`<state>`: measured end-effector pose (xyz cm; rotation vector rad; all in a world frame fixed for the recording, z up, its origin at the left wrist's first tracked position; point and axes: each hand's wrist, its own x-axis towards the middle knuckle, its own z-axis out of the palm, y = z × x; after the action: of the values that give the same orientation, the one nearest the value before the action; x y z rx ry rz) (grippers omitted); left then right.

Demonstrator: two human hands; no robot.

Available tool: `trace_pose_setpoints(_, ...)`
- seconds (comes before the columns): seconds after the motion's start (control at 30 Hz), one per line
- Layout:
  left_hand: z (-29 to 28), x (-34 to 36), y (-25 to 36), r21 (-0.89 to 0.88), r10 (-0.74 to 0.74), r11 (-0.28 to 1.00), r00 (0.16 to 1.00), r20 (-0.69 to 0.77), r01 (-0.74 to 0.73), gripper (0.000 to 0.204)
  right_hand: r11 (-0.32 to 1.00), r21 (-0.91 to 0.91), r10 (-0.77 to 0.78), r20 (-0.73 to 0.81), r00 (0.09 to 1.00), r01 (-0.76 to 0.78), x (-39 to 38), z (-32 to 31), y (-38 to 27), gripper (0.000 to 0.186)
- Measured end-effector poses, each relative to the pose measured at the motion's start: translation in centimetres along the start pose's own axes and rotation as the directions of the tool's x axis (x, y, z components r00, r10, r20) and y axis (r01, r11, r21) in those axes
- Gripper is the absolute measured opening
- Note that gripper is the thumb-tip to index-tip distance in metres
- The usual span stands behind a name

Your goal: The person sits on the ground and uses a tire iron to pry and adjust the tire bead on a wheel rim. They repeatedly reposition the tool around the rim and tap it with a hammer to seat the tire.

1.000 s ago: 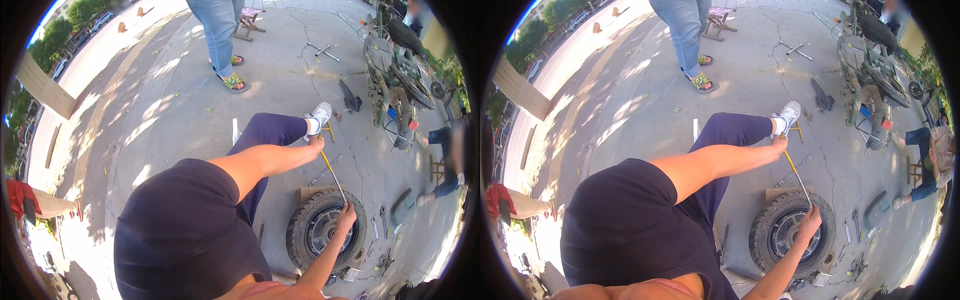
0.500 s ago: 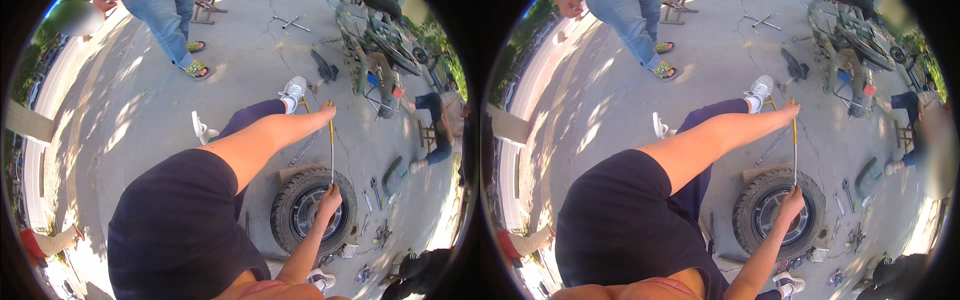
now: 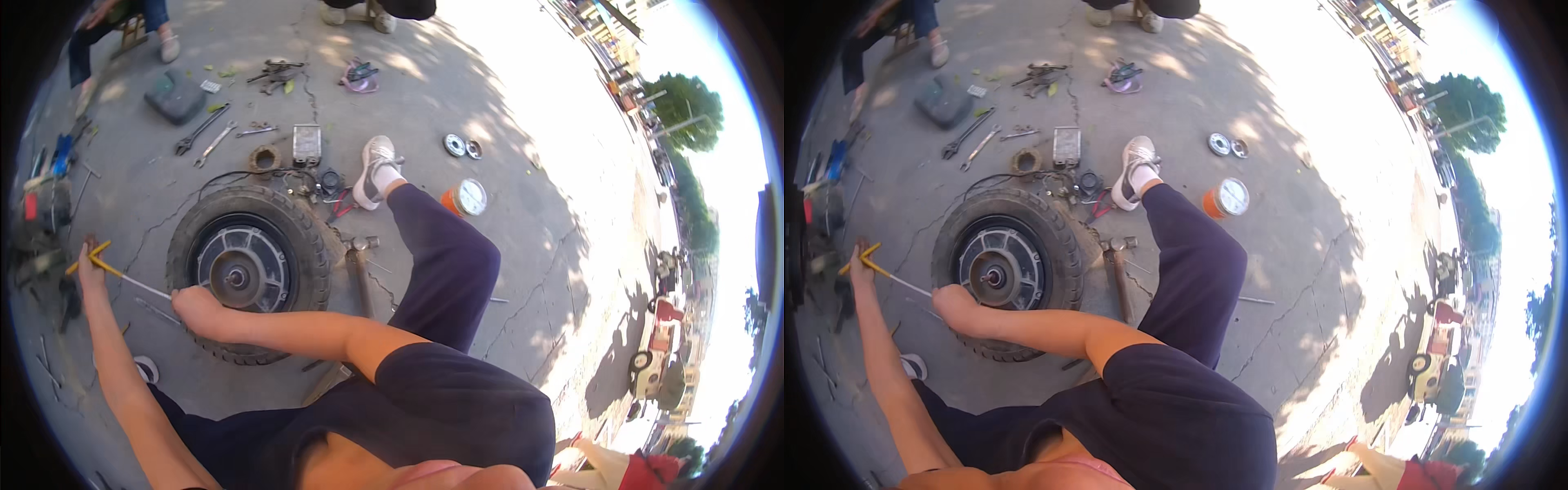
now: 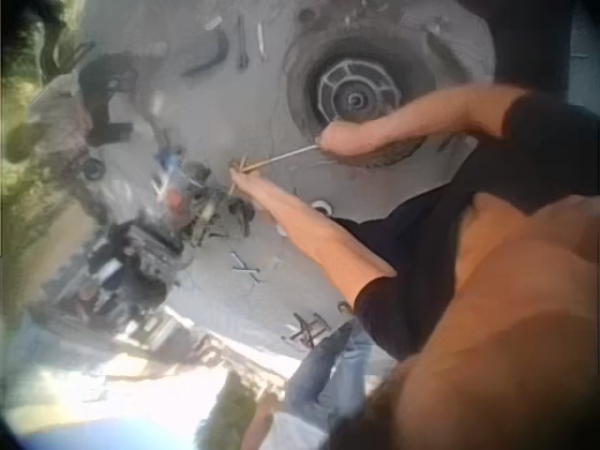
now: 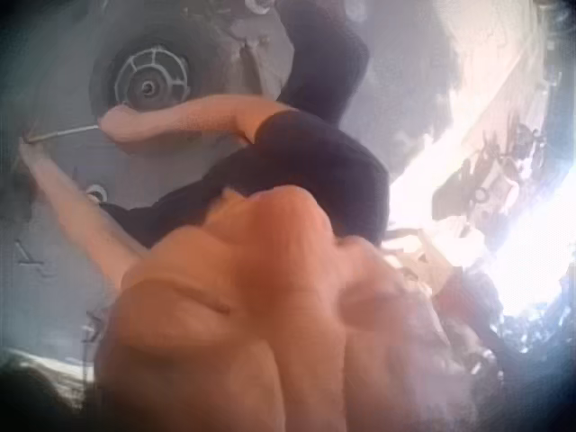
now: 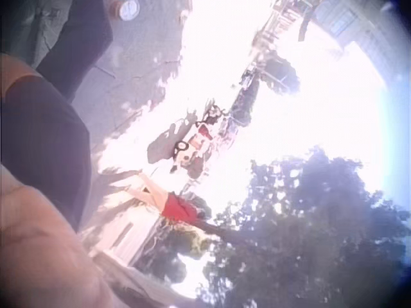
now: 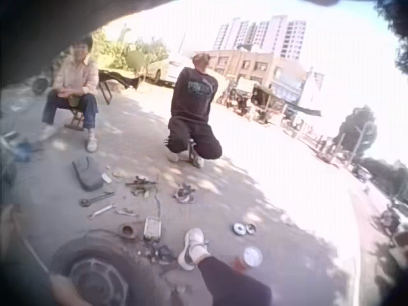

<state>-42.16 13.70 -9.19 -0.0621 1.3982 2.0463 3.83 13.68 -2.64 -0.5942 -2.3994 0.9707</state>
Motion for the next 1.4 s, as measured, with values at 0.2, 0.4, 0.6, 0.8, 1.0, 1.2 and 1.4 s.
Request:
trace_pose_setpoints(0.2, 8.6, -1.0, -1.3, 0.286, -0.084, 0.955, 0.996, 0.016, 0.076, 0.043, 0.997, -0.070, 0.037, 0.041, 0.998, -0.034, 0.8, 2.5, 1.6, 0.016)
trace_pose_setpoints(0.4, 6.7, -3.6, -1.3, 0.363, -0.063, 0.924, 0.986, -0.154, 0.116, 0.044, 0.987, -0.100, -0.105, 0.178, 0.978, 0.124, 2.0, 1.0, 1.5, 0.009)
trace_pose_setpoints(0.6, 5.2, -2.9, -0.9, 0.437, -0.078, 0.892, 0.992, -0.102, 0.115, 0.043, 0.971, -0.140, -0.154, 0.267, 0.951, 0.196, 2.1, 0.1, 2.4, 0.012)
trace_pose_setpoints(0.8, 8.3, -4.1, -1.6, 0.405, -0.061, 0.907, 0.987, -0.151, 0.118, 0.044, 0.957, -0.160, -0.192, 0.276, 0.942, 0.242, 1.9, -2.7, 2.1, 0.014)
trace_pose_setpoints(1.0, 16.2, -7.5, -3.5, 0.366, -0.077, 0.926, 0.995, -0.067, 0.097, 0.046, 0.957, -0.160, -0.201, 0.237, 0.950, 0.243, 3.0, -1.5, 3.1, 0.015)
trace_pose_setpoints(1.2, 22.7, -6.5, -6.6, 0.213, -0.203, 0.963, 0.964, 0.174, 0.165, 0.043, 0.983, -0.156, -0.071, 0.178, 0.982, 0.099, 3.1, 0.2, 3.7, 0.012)
trace_pose_setpoints(1.4, 29.8, -12.7, -9.8, 0.300, -0.246, 0.948, 0.850, 0.466, 0.110, 0.027, 0.987, -0.128, 0.117, 0.187, 0.975, -0.093, 1.4, -3.0, 1.5, 0.014)
